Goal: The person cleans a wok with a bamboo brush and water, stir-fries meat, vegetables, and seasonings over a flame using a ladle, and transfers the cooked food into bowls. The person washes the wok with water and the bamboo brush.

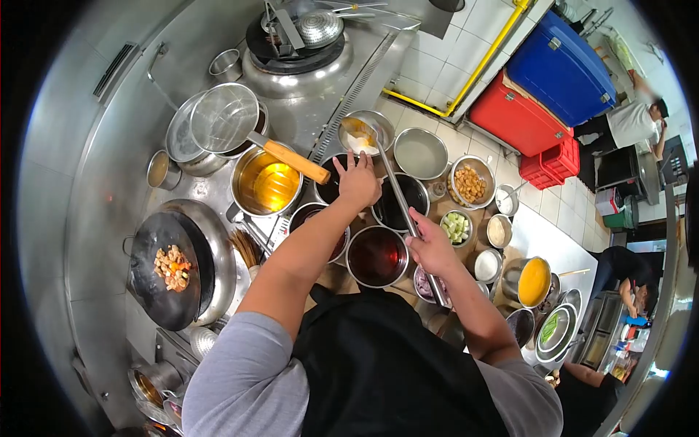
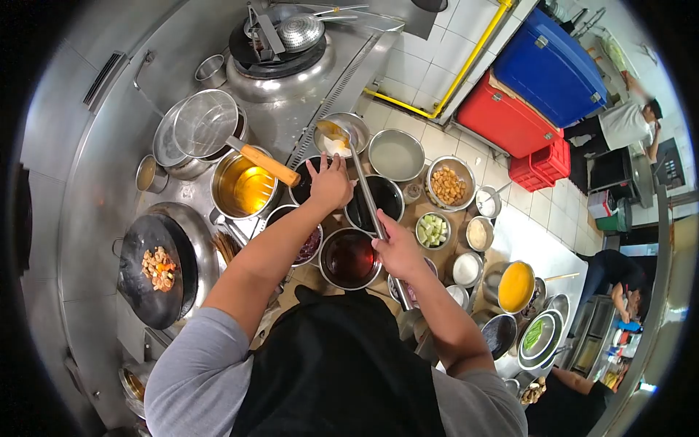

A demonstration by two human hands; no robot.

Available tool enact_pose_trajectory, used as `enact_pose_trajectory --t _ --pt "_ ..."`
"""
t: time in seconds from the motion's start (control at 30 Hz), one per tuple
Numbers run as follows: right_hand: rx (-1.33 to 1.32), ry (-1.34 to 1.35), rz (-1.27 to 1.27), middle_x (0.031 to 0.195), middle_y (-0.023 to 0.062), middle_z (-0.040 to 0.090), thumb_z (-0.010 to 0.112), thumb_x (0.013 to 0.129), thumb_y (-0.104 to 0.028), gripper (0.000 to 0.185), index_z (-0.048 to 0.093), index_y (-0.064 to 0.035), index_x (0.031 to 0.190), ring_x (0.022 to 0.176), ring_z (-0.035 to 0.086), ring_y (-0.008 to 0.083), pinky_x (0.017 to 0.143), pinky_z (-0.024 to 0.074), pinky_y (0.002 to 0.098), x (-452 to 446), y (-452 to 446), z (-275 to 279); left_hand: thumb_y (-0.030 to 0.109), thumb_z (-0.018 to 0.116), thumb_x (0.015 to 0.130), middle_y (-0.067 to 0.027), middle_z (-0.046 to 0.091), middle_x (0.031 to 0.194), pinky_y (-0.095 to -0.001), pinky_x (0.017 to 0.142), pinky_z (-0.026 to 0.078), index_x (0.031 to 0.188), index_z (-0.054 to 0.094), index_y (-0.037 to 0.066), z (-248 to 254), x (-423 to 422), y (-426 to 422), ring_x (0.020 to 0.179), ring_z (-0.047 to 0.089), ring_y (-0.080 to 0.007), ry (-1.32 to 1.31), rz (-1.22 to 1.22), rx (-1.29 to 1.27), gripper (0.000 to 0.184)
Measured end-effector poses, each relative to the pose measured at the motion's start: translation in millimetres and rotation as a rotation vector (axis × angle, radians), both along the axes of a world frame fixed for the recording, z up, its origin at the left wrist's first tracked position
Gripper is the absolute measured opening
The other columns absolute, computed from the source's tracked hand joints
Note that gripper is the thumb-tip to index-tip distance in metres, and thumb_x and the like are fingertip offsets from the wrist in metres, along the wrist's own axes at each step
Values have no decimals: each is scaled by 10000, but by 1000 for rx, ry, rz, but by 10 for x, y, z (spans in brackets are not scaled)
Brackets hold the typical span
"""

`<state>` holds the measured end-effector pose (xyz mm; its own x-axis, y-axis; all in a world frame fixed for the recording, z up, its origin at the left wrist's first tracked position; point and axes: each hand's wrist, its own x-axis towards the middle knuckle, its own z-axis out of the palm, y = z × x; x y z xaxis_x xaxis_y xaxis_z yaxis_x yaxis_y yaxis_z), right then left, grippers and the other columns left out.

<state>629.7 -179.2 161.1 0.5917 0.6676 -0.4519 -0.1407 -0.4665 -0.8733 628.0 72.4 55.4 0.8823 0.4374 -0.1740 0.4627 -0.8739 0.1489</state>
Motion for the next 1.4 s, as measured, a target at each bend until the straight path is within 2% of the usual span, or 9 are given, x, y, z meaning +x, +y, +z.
enact_pose_trajectory --t 0.5,0.67,0.73,0.87,1.0,1.13,1.23,1.33,1.4 --pt "83 303 -115 935 129 654 602 999 64 718 364 -68 1663 564 543 114 452 430 274 156 -31 140 428 621 1012 -163 303 1751 -774 1254 75 1676 307 6 95 -65 13 1641 156 -447 71 -6 -65 847" --pt "279 571 -207 950 164 664 598 1019 10 644 389 -50 1625 553 531 137 466 453 296 351 -22 2 372 707 953 -201 726 1306 -567 1004 563 1259 711 -11 619 -342 -191 1186 705 -428 95 -123 -313 491" --pt "311 613 -206 949 152 673 615 1023 -23 668 364 -90 1638 565 529 139 469 447 328 422 -37 -82 362 721 936 -202 778 1011 -510 840 611 1044 761 21 657 -654 -343 944 760 -411 -69 -169 -326 360" --pt "501 756 -206 1010 170 664 610 1027 -34 614 405 -87 1604 581 536 139 479 460 308 431 52 75 319 699 950 -188 770 930 -478 822 607 1092 760 43 703 -1402 -415 943 767 -353 32 -363 -705 316" --pt "594 788 -151 1034 181 651 613 1026 -40 599 423 -74 1593 595 536 135 477 469 282 371 298 213 297 666 1029 -29 727 1101 -390 887 580 1225 696 64 117 -2337 -439 973 722 -205 322 59 -1494 306" --pt "654 765 -90 1039 175 631 592 1054 -50 528 451 -43 1562 594 519 98 469 455 233 195 656 329 513 606 1093 -78 717 1168 -343 962 552 1265 702 46 -879 -3095 -626 1071 671 -155 223 242 -1637 507" --pt "730 714 -21 1048 173 623 590 1057 -50 521 458 -56 1561 606 522 100 478 468 235 108 939 258 626 414 1126 -158 696 1400 -394 1153 439 1456 641 21 -1968 -3441 -823 1298 641 -304 -98 -339 -1358 725" --pt "762 697 -13 1056 175 627 588 1059 -53 521 461 -72 1563 608 521 102 480 476 236 -20 1188 236 628 387 1132 -172 698 1387 -390 1160 433 1396 681 6 -870 -3560 -706 1299 640 -299 302 189 -1566 737" --pt "764 696 18 1068 176 633 578 1065 -56 508 468 -88 1560 605 517 101 482 481 235 -65 1320 224 638 417 1121 -153 702 1381 -378 1149 444 1386 694 12 -866 -3639 -641 1285 642 -271 241 133 -1471 734"
